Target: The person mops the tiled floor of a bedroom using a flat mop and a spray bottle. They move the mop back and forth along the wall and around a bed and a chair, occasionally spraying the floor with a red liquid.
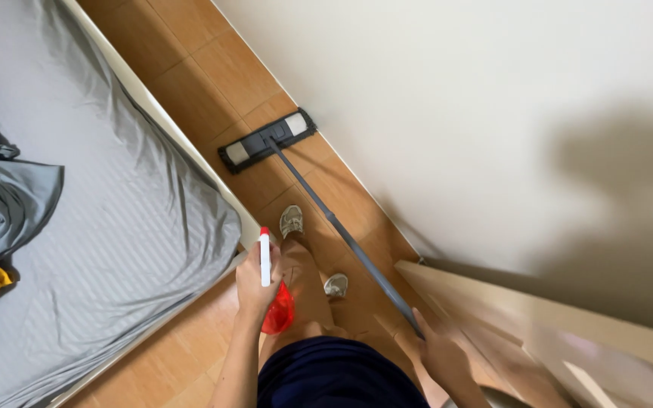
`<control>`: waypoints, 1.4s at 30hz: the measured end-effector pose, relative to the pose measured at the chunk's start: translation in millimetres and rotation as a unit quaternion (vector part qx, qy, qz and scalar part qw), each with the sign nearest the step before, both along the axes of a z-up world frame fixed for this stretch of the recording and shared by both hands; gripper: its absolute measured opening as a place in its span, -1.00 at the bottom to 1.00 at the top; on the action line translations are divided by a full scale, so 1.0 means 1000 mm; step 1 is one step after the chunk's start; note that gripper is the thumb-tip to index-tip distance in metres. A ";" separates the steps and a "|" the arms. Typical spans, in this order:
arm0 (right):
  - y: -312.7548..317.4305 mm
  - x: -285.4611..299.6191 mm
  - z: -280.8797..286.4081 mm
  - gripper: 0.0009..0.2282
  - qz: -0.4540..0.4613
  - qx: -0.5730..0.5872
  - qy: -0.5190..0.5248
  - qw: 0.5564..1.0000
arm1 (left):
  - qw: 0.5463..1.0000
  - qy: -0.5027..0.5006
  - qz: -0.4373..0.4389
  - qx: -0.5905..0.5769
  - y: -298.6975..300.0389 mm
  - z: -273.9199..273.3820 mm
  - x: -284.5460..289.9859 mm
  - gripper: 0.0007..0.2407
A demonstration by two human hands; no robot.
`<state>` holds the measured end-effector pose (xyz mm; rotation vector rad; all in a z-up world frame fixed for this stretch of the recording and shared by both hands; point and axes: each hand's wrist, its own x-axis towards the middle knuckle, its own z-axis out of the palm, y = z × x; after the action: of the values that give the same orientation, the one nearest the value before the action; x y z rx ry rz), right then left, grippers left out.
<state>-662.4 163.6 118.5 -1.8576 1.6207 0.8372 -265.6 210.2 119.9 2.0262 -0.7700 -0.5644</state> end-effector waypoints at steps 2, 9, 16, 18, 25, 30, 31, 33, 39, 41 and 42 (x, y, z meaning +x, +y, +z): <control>-0.032 0.038 -0.021 -0.42 0.025 -0.010 -0.003 1.000 | 1.000 -0.008 0.014 -0.003 -0.001 -0.008 0.011 -0.84; -0.177 0.188 -0.107 -0.42 0.032 -0.019 -0.069 0.997 | 0.990 0.064 0.104 0.068 -0.009 -0.034 0.073 -0.82; -0.350 0.442 -0.161 -0.42 0.140 -0.035 -0.088 0.986 | 0.963 0.105 0.234 0.080 -0.034 -0.058 0.176 -0.84; -0.405 0.529 -0.166 -0.41 0.157 -0.035 -0.077 0.984 | 0.957 0.100 0.257 0.089 -0.046 -0.070 0.210 -0.84; -0.531 0.777 -0.165 -0.54 0.192 -0.110 -0.138 0.965 | 0.939 0.094 0.315 0.098 -0.085 -0.073 0.286 -0.86; -0.531 0.857 -0.142 -0.68 0.175 -0.118 -0.141 0.967 | 0.933 0.119 0.324 0.105 -0.093 -0.086 0.304 -0.86; -0.528 0.857 -0.150 -0.67 0.178 -0.126 -0.145 0.965 | 0.934 0.126 0.314 0.114 -0.095 -0.086 0.305 -0.85; -0.513 0.840 -0.175 -0.67 0.186 -0.130 -0.139 0.964 | 0.933 0.143 0.305 0.127 -0.090 -0.089 0.295 -0.84; -0.460 0.740 -0.228 -0.43 0.219 -0.092 -0.127 0.963 | 0.953 0.084 0.260 0.135 -0.078 -0.125 0.285 -0.80; -0.443 0.680 -0.218 -0.45 0.201 -0.098 -0.118 0.967 | 0.962 0.054 0.237 0.122 -0.086 -0.117 0.283 -0.77; -0.435 0.647 -0.211 -0.45 0.199 -0.099 -0.115 0.968 | 0.963 0.057 0.234 0.123 -0.088 -0.113 0.279 -0.77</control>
<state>-15.8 -271.2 -92.6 -2.3731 1.2435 0.6028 13.7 122.2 7.3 2.2788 -0.1384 -0.5095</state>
